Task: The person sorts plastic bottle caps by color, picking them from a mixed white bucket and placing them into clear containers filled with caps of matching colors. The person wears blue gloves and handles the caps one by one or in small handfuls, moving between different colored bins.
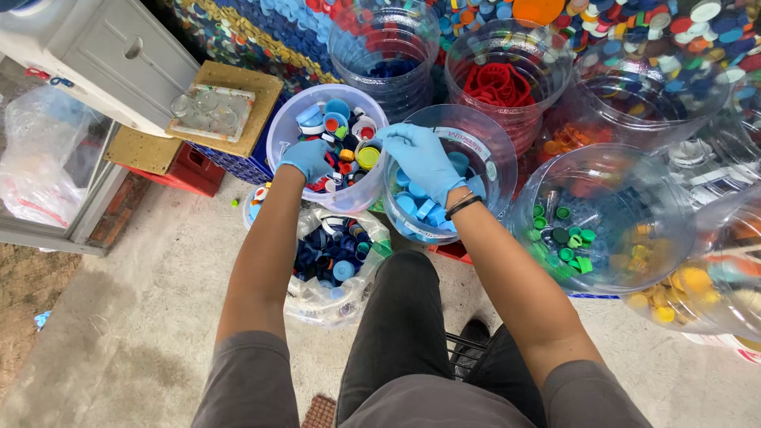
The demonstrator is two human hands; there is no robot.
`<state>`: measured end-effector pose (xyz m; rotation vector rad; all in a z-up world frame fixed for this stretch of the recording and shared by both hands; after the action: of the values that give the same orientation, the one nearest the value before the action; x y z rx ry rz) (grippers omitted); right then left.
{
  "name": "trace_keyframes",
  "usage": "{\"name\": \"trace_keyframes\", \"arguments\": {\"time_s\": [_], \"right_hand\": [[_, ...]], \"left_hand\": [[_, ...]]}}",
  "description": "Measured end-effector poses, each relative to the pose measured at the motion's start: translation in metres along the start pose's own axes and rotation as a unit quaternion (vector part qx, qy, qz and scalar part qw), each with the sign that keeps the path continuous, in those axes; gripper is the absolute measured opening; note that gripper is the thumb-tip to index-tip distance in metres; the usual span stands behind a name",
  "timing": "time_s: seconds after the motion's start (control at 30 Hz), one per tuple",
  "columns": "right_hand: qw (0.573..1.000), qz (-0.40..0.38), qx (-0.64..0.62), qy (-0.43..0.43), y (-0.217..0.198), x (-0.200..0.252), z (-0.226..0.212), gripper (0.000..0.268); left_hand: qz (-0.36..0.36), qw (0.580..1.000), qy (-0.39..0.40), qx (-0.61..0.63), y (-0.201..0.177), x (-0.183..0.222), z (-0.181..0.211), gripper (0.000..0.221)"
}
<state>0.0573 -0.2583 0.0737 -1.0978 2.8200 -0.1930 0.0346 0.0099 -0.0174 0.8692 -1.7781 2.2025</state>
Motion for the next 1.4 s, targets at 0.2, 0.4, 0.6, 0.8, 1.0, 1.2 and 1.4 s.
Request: {"name": "trace_keyframes", "arguments": {"time_s": [0.2,0.4,0.6,0.8,1.0,1.2,1.4], "right_hand": [[1.000,-0.004,-0.014,0.008,-0.004,0.011,-0.010,0.026],[0.999,0.011,-0.005,0.036,-0.005,0.010,0.006,0.027],[0.999,0.008,0.006,0.033,-0.004,0.008,0.007,0.027],[0.999,-0.006,-0.021,0.049,0.003,0.022,-0.025,0.031],[0.999,0.000,-0.020,0.039,0.007,-0.001,-0.002,0.038],[0.994,-0.008,-0.045,0.100,0.011,-0.024,-0.006,0.059],[0.990,0.085,-0.076,0.083,-0.013,-0.080,0.077,0.033]], "left_hand": [[-0.056,0.996,-0.013,-0.072,0.007,0.005,0.010,0.059],[0.033,0.999,-0.031,-0.031,-0.001,0.009,0.002,0.043],[0.172,0.984,-0.029,0.022,0.003,-0.041,-0.044,0.037],[0.225,0.961,0.027,0.156,-0.044,0.026,-0.004,0.039],[0.288,0.886,0.080,0.355,-0.071,0.081,0.038,0.034],[0.252,0.757,0.212,0.565,-0.068,0.066,0.062,0.016],[0.218,0.720,0.271,0.601,-0.053,0.030,0.060,0.018]]}}
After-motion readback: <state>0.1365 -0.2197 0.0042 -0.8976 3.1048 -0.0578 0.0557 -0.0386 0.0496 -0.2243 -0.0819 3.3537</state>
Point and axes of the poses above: each hand's wrist, its own x-axis away from the middle knuckle, its own y-axis out of the palm, z = x × y, the point moved 4 cm from there along -x, towards the middle knuckle, and after that the axes turned 7 degrees about -z, right-handed, at the moved point
